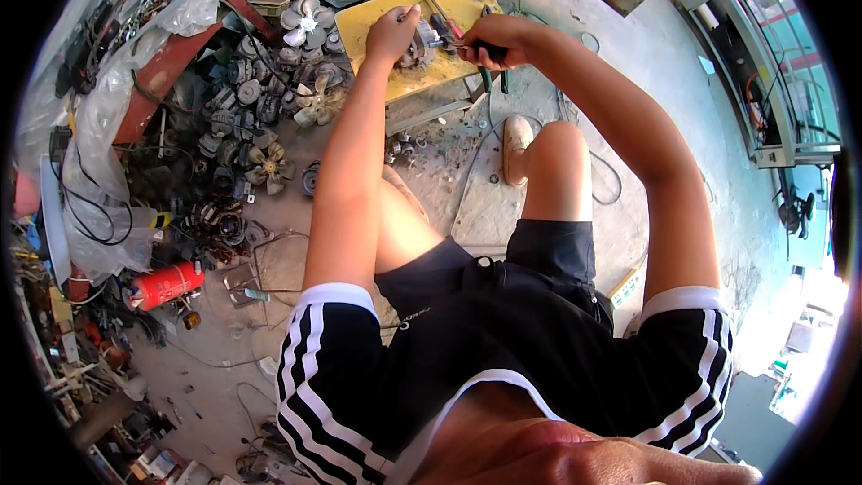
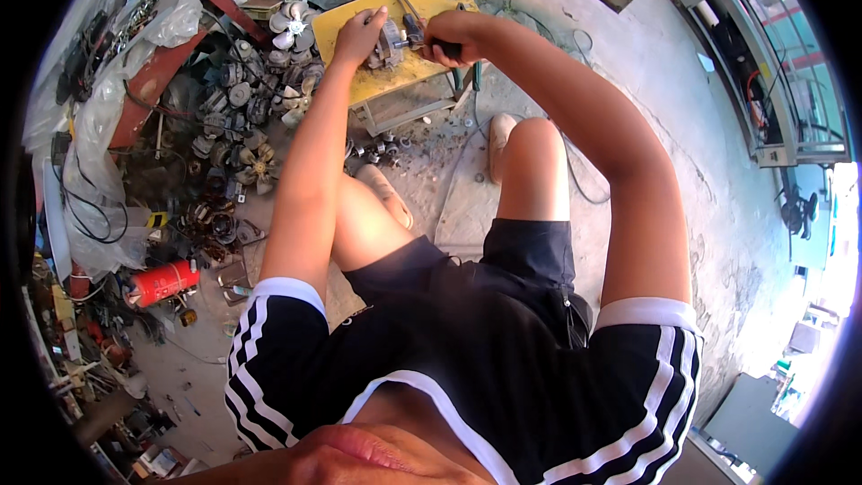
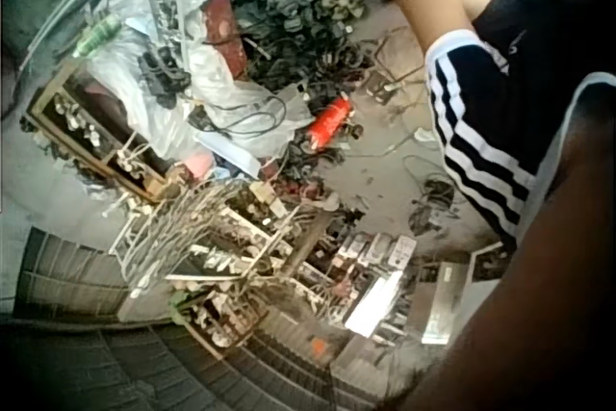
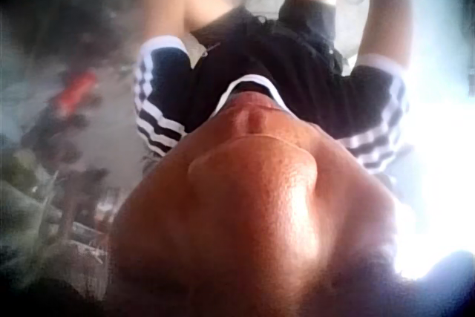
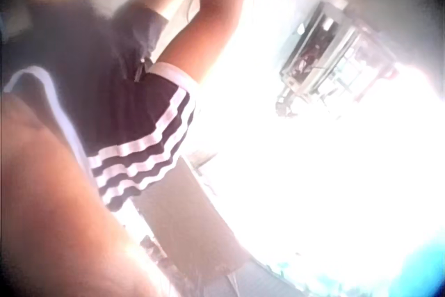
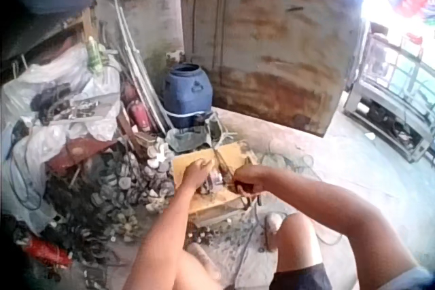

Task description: The person uses a wrench and pliers to disassemble a mechanical part on a yellow platform, loosening and removing a screw by hand and with tools.

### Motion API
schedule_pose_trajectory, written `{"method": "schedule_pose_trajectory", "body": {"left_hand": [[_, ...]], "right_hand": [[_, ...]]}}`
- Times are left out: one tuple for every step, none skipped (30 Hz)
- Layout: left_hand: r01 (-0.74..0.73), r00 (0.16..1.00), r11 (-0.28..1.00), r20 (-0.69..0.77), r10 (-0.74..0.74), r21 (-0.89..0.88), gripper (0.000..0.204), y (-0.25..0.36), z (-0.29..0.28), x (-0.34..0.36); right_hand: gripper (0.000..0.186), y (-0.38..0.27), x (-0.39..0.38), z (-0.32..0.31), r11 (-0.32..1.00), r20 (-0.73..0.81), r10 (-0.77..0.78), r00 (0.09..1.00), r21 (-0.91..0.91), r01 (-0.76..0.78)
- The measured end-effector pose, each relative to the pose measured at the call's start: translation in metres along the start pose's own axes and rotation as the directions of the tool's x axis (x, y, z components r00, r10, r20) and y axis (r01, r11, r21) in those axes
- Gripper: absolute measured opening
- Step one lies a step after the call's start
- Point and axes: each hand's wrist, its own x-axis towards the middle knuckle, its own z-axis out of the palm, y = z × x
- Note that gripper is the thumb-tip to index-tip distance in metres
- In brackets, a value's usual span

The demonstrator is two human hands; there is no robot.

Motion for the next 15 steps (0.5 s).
{"method": "schedule_pose_trajectory", "body": {"left_hand": [[0.032, 0.997, 0.997, 0.065, -0.037, 0.073, 0.062, 0.000, -0.004, 0.001], [0.052, 0.988, 0.989, 0.135, -0.070, 0.138, 0.064, 0.012, -0.010, 0.003], [0.065, 0.974, 0.978, 0.201, -0.106, 0.201, 0.066, 0.024, -0.012, 0.004], [0.052, 0.976, 0.947, 0.183, -0.115, 0.318, 0.063, 0.032, -0.008, 0.003], [0.067, 0.980, 0.926, 0.152, -0.132, 0.372, 0.060, 0.031, -0.005, 0.003], [0.084, 0.982, 0.902, 0.119, -0.147, 0.425, 0.058, 0.029, -0.003, 0.005], [0.101, 0.984, 0.874, 0.084, -0.160, 0.476, 0.055, 0.028, -0.002, 0.005], [0.077, 0.980, 0.846, 0.115, -0.161, 0.528, 0.053, 0.031, -0.002, 0.006], [0.051, 0.975, 0.815, 0.146, -0.165, 0.578, 0.051, 0.036, -0.006, 0.007], [0.024, 0.970, 0.780, 0.176, -0.171, 0.625, 0.050, 0.037, -0.008, 0.009], [0.025, 0.973, 0.809, 0.172, -0.154, 0.588, 0.048, 0.032, -0.010, 0.009], [0.025, 0.976, 0.835, 0.166, -0.139, 0.550, 0.047, 0.023, -0.012, 0.010], [0.026, 0.979, 0.859, 0.159, -0.124, 0.511, 0.045, 0.016, -0.015, 0.010], [0.048, 0.974, 0.918, 0.184, -0.130, 0.394, 0.046, 0.013, -0.015, 0.009], [0.073, 0.969, 0.960, 0.208, -0.133, 0.272, 0.046, 0.010, -0.015, 0.007]], "right_hand": [[0.014, -0.002, -0.003, 0.011, 1.000, -0.019, 0.006, 1.000, 0.016, -0.006], [0.015, -0.003, -0.008, 0.015, 1.000, 0.008, 0.018, 1.000, 0.013, -0.018], [0.016, -0.001, -0.005, 0.012, 0.999, 0.036, 0.013, 0.999, 0.042, -0.015], [0.017, -0.001, 0.000, 0.007, 0.997, 0.066, 0.006, 0.998, 0.070, -0.011], [0.018, -0.001, 0.000, 0.008, 0.996, 0.097, 0.001, 0.995, 0.093, -0.010], [0.018, -0.001, -0.002, 0.010, 0.996, 0.066, -0.027, 0.997, 0.083, 0.021], [0.019, -0.001, -0.001, 0.010, 0.997, 0.080, -0.029, 0.996, 0.071, 0.023], [0.019, -0.001, 0.000, 0.007, 0.998, 0.089, -0.028, 0.996, 0.059, 0.023], [0.020, -0.001, 0.002, 0.005, 0.999, 0.100, -0.027, 0.995, 0.046, 0.023], [0.020, -0.001, 0.003, 0.004, 0.996, 0.075, -0.067, 0.995, -0.057, 0.071], [0.019, -0.003, 0.000, 0.009, 0.977, 0.052, -0.106, 0.993, -0.178, 0.114], [0.018, -0.004, -0.004, 0.013, 0.943, 0.036, -0.148, 0.988, -0.296, 0.153], [0.018, -0.006, -0.008, 0.017, 0.893, 0.027, -0.193, 0.981, -0.410, 0.187], [0.018, -0.008, -0.010, 0.015, 0.875, 0.015, -0.188, 0.982, -0.451, 0.174], [0.018, -0.010, -0.012, 0.014, 0.856, 0.003, -0.184, 0.983, -0.491, 0.162]]}}
